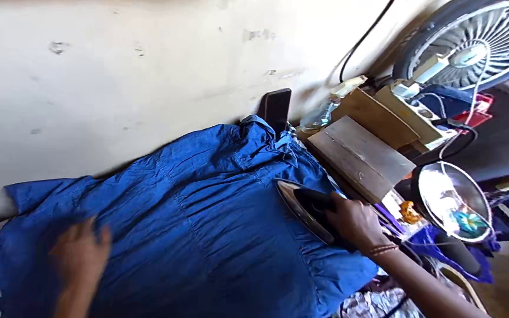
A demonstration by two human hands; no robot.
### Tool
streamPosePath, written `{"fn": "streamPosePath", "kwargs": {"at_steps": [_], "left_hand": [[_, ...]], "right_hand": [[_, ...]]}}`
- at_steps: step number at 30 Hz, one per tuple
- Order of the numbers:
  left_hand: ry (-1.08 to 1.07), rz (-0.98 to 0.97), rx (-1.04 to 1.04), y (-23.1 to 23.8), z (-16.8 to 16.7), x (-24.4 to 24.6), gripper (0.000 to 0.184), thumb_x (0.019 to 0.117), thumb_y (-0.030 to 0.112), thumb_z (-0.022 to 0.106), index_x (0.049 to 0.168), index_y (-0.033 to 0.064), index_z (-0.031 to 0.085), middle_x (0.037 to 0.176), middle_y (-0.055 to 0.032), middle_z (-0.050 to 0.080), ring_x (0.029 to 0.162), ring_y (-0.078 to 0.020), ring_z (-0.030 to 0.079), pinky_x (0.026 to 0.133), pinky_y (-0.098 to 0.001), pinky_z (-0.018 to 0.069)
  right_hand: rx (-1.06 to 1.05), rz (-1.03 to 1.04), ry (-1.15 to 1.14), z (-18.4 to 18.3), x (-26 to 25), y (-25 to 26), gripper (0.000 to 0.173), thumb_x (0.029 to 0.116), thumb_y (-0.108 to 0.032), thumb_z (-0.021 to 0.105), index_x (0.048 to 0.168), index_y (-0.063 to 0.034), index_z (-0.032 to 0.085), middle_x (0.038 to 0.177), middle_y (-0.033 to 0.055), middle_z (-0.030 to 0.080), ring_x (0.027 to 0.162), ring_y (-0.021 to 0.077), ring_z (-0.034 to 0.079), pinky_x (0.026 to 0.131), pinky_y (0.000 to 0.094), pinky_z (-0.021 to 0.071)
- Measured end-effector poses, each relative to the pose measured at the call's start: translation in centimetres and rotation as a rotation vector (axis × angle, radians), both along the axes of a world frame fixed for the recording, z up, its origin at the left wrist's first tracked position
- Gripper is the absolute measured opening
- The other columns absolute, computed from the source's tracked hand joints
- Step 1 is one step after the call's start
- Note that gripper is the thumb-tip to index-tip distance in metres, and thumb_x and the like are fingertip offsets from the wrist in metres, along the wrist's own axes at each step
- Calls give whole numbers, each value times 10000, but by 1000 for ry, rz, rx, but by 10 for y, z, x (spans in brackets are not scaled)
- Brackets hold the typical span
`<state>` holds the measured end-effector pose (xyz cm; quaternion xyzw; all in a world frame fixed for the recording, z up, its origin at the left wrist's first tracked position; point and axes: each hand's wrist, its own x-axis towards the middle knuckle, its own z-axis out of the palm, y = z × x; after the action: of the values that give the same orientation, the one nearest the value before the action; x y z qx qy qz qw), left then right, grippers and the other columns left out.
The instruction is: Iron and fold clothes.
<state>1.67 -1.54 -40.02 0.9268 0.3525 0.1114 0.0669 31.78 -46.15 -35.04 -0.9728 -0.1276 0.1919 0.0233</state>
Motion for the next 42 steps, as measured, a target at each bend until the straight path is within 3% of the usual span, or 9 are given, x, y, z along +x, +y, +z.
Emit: {"fn": "streamPosePath", "kwargs": {"at_steps": [6,9,14,18,22,25,31,35,42], "left_hand": [[251,-601,-138,-187,16,287,741,942,395,702,1550,84,415,1452,-268,499,1320,-462,504,995,-614,462],[154,-667,-103,-186,29,348,296,983,96,603,1260,27,683,1264,-222,649,1203,-430,605,906,-615,512],[-39,-518,-89,-148,57,358,302,1029,233,574,916,-13,706,988,-236,700,931,-455,683,730,-668,515],[9,-488,-66,-154,45,361,266,1012,199,589,897,-9,709,946,-242,701,900,-457,687,709,-656,517],[30,-494,-46,-160,41,360,270,1027,201,571,918,-15,692,937,-263,691,900,-478,682,691,-657,512],[69,-499,-35,-162,50,365,179,974,142,638,1058,-11,679,958,-261,696,907,-476,685,699,-647,514],[223,-707,53,-193,63,376,529,999,133,617,1509,147,477,1148,-293,665,907,-508,680,741,-637,525],[323,-750,105,-203,74,391,310,1080,228,487,1143,12,700,1081,-264,696,997,-476,679,784,-633,517],[237,-482,-99,-194,73,407,352,1087,210,439,1061,-59,665,1082,-301,673,1091,-471,651,868,-629,503]], "right_hand": [[-11,-13,56,1,-14,-6,321,994,-213,610,1258,-30,611,1022,278,711,991,498,694,792,654,523],[27,-155,13,4,16,-4,370,1022,-224,581,1332,-22,584,1089,301,699,1048,526,672,841,674,512],[94,75,49,10,52,19,352,989,-187,618,1297,-18,619,1098,314,690,1052,535,661,833,690,502],[143,-29,81,15,72,73,369,1024,-207,573,1307,29,593,1221,304,656,1159,494,635,905,653,505],[207,-17,227,16,46,73,668,1058,-512,493,1368,80,510,1244,324,634,1186,488,627,945,628,506],[152,-34,263,17,14,61,731,1040,-606,441,1365,46,504,1171,289,672,1124,462,669,904,596,535],[149,-84,153,16,39,87,658,1077,-550,394,1352,35,518,1207,271,671,1180,434,652,934,584,522],[172,-258,17,4,53,52,633,1074,-522,437,1326,51,530,1146,294,679,1106,477,670,879,621,534],[212,-318,1,3,72,53,630,1059,-528,474,1284,56,551,1161,284,673,1115,458,669,886,598,540]]}}
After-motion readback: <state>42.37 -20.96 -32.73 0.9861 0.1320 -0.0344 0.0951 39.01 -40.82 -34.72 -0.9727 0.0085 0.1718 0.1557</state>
